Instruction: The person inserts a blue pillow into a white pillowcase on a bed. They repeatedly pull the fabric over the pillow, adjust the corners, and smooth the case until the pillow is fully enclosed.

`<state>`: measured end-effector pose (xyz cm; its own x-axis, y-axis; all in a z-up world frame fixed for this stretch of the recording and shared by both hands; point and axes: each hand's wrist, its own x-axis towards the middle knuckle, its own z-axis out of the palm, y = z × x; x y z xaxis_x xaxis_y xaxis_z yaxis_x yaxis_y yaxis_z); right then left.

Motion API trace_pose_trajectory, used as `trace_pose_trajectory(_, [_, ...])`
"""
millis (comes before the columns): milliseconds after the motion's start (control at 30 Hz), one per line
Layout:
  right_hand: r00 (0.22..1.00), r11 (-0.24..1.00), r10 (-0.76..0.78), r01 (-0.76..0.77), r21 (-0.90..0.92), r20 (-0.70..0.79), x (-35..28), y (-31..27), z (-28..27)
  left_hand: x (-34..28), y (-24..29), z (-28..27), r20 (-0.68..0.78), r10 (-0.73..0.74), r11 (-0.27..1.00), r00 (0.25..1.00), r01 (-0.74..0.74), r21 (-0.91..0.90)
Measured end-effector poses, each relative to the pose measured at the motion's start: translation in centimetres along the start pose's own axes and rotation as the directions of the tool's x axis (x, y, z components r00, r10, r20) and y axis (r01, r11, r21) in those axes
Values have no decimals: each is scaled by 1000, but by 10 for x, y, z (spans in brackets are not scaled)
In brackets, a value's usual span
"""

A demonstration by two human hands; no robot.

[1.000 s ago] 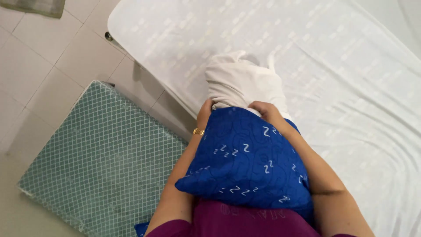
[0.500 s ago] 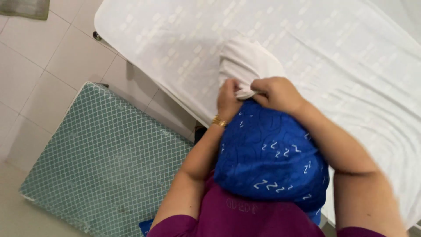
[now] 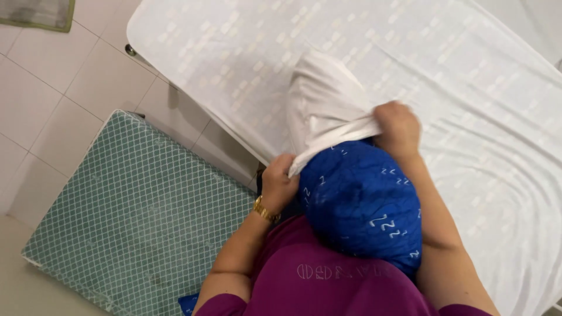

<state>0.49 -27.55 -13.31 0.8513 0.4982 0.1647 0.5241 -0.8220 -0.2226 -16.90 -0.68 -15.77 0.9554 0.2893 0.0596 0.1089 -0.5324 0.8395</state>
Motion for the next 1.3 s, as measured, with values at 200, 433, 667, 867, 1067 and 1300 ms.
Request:
trace_pose_trajectory(200, [965, 980, 197, -188, -67, 171, -210, 197, 207, -42, -59, -3, -61, -53, 974, 997, 65, 216])
trace_pose_trajectory(433, [937, 835, 273, -344, 428, 219, -211, 186, 192, -85, -121, 36, 362, -530, 837, 767, 541, 81])
trace_pose_trajectory(667, [863, 292, 399, -439, 850, 308, -168, 101, 71, 8, 61, -109, 502, -416, 891, 758, 450, 60])
trace_pose_trajectory(867, [794, -217, 445, -353, 910, 414, -156, 18, 26, 33, 149, -129, -264, 536, 837, 802, -546, 39])
trace_pose_trajectory(1067, [819, 333, 339, -564, 755, 463, -138, -23, 13, 43, 95, 91, 708, 310, 706, 635, -652, 275])
trace_pose_trajectory(1300, [636, -480, 571, -255, 840, 519, -129, 14, -23, 72, 155, -54, 534, 546, 799, 645, -593, -100])
